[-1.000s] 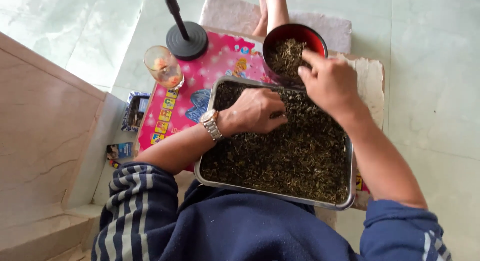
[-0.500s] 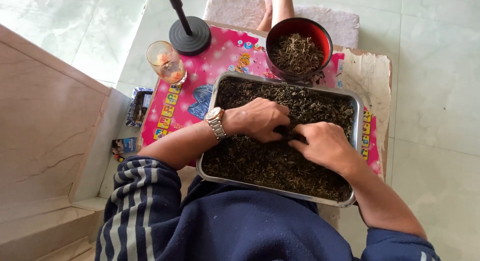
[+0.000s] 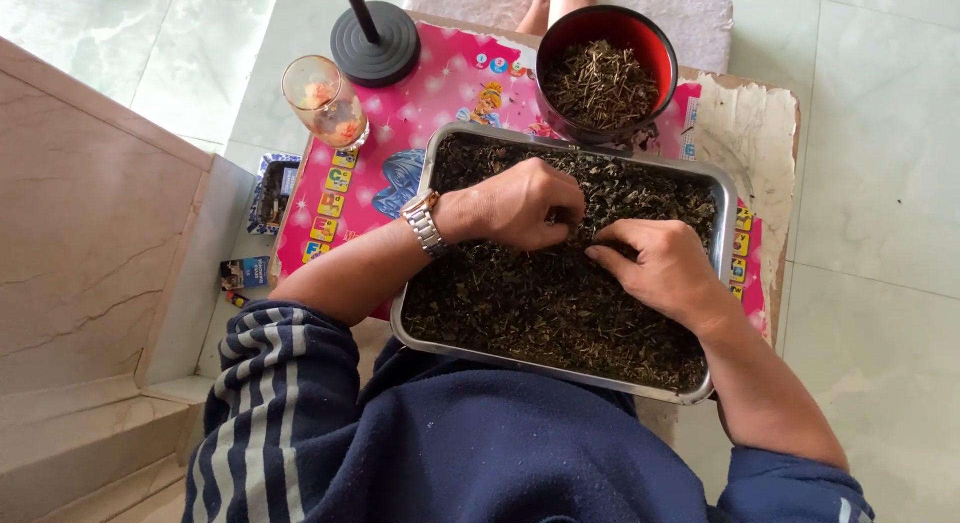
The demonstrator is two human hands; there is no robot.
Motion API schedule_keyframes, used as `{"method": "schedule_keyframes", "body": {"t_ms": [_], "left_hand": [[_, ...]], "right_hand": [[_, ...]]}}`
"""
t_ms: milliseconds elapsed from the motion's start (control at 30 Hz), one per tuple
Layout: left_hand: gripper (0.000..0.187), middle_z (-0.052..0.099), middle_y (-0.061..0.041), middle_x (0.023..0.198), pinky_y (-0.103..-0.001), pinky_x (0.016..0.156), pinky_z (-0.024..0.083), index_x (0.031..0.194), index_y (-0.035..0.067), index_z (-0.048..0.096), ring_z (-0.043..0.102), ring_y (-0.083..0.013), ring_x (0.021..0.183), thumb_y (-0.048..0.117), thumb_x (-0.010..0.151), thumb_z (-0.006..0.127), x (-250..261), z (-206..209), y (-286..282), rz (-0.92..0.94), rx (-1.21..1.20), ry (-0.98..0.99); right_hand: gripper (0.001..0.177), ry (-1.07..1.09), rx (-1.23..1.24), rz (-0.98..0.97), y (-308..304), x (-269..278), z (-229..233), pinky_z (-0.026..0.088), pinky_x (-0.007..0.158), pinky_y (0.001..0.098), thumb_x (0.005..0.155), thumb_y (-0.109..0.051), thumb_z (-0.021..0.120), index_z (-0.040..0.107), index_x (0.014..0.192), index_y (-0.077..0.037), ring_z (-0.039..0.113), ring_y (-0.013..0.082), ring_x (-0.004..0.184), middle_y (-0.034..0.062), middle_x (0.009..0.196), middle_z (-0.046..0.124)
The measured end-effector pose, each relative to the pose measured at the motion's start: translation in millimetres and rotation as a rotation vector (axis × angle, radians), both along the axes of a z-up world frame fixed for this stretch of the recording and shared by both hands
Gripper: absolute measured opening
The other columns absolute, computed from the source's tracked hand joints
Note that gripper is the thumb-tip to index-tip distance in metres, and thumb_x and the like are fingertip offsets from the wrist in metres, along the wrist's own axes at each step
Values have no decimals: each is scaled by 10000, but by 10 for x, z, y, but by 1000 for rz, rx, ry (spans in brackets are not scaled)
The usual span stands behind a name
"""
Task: Manually sorting dried tea leaves to remove stems and debris
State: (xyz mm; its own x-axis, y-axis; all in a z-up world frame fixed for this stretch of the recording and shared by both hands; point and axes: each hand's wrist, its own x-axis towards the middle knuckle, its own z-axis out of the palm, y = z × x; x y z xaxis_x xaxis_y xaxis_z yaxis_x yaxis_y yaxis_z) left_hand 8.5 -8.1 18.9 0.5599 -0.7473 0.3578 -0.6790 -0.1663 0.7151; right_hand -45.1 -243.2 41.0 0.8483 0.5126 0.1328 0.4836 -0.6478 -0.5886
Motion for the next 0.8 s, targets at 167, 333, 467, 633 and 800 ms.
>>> {"method": "schedule_keyframes", "body": {"t_ms": [167, 333, 467, 633, 800], "left_hand": [[69, 723, -108, 768, -407, 575, 578, 797, 85, 689, 731, -313, 676, 122, 810, 746, 17, 44, 28, 14, -69, 13], [129, 740, -107, 847, -403, 683, 625, 888, 88, 751, 749, -300, 758, 209, 862, 784, -99, 291, 27, -8, 26, -45], [172, 741, -71, 841, -451, 635, 619, 896, 129, 735, 754, -320, 768, 289, 859, 787, -102, 161, 12, 9, 55, -72], [211, 765, -57, 796, -413, 626, 624, 908, 149, 768, 767, -272, 736, 359, 911, 771, -104, 84, -26, 95, 83, -42], [154, 777, -58, 805, -439, 660, 624, 922, 162, 778, 770, -298, 778, 315, 912, 770, -80, 50, -27, 75, 39, 63]], "right_hand": [[95, -34, 50, 13, 3, 18, -8, 605, 695, 360, 871, -210, 796, 773, 957, -179, 756, 248, 867, 22, 870, 787], [79, 2, 244, 80, 24, 13, 72, 608, 683, 367, 895, -39, 763, 801, 946, -86, 766, 301, 806, 126, 850, 780], [101, 0, 268, 70, 22, -7, 9, 605, 662, 373, 884, -26, 771, 800, 967, -75, 762, 328, 836, 133, 871, 783], [170, -7, 315, 57, 38, -32, 75, 601, 654, 404, 852, 42, 771, 792, 998, -41, 756, 365, 847, 172, 894, 779], [187, 7, 335, 58, 42, -31, 24, 606, 641, 395, 830, 57, 790, 802, 983, -52, 764, 349, 828, 161, 884, 784]]}}
